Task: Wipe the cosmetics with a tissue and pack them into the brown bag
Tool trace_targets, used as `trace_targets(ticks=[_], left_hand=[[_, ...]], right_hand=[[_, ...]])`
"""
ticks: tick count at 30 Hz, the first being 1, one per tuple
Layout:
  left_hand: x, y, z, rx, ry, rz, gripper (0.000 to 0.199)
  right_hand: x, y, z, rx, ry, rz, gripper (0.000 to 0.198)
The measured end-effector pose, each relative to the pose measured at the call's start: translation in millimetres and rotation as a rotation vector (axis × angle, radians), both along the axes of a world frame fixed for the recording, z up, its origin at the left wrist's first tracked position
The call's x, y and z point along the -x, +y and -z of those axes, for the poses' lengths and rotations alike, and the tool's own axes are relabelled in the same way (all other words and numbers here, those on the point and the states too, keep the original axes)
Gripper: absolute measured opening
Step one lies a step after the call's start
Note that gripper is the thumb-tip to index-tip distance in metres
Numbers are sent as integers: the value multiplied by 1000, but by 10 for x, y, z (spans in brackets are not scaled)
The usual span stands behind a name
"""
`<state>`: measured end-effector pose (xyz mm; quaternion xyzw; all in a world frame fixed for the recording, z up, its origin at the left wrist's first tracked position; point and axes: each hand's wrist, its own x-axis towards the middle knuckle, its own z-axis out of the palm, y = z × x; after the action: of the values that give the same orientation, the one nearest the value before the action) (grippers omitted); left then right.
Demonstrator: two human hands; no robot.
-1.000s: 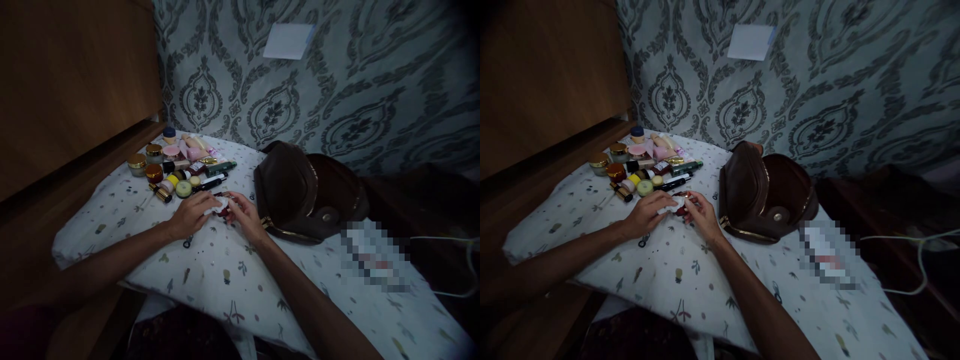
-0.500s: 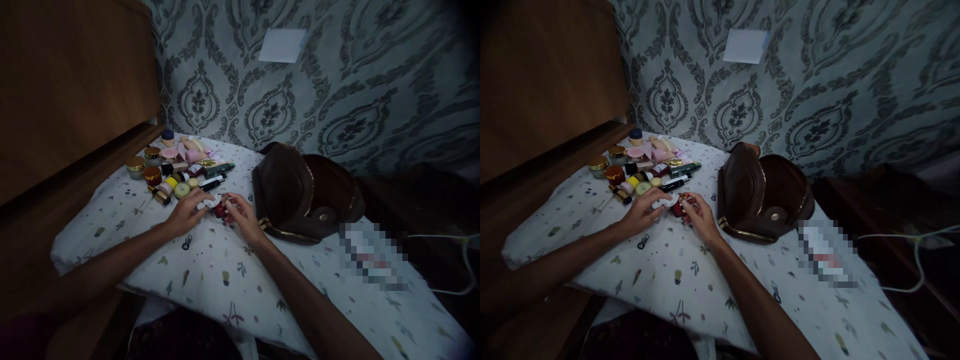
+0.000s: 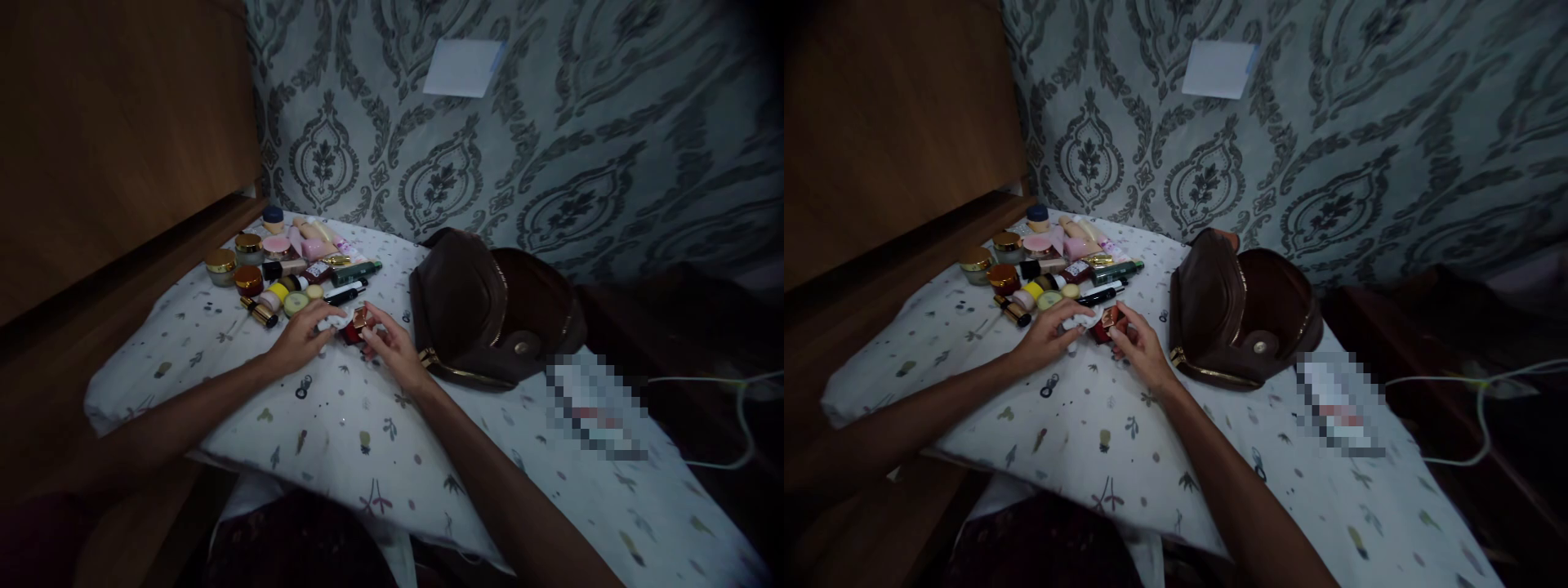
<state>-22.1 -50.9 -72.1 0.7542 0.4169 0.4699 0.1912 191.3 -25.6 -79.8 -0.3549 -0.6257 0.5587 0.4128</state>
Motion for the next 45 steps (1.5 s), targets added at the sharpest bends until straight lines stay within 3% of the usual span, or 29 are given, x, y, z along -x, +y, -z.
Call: trace_targets(ticks=[10, 22, 36, 45], left_hand=[[24, -15, -15, -58, 39, 82, 25], [37, -60, -7, -272, 264, 125, 33], [39, -79, -43, -231, 230, 200, 32], [13, -63, -47, -155, 187, 139, 28]], right_hand=[[47, 3, 18, -5, -60, 77, 72], [109, -32, -26, 32, 14, 130, 56], [129, -16, -62, 73, -6, 175, 56], [107, -8, -49, 55, 7, 134, 53]])
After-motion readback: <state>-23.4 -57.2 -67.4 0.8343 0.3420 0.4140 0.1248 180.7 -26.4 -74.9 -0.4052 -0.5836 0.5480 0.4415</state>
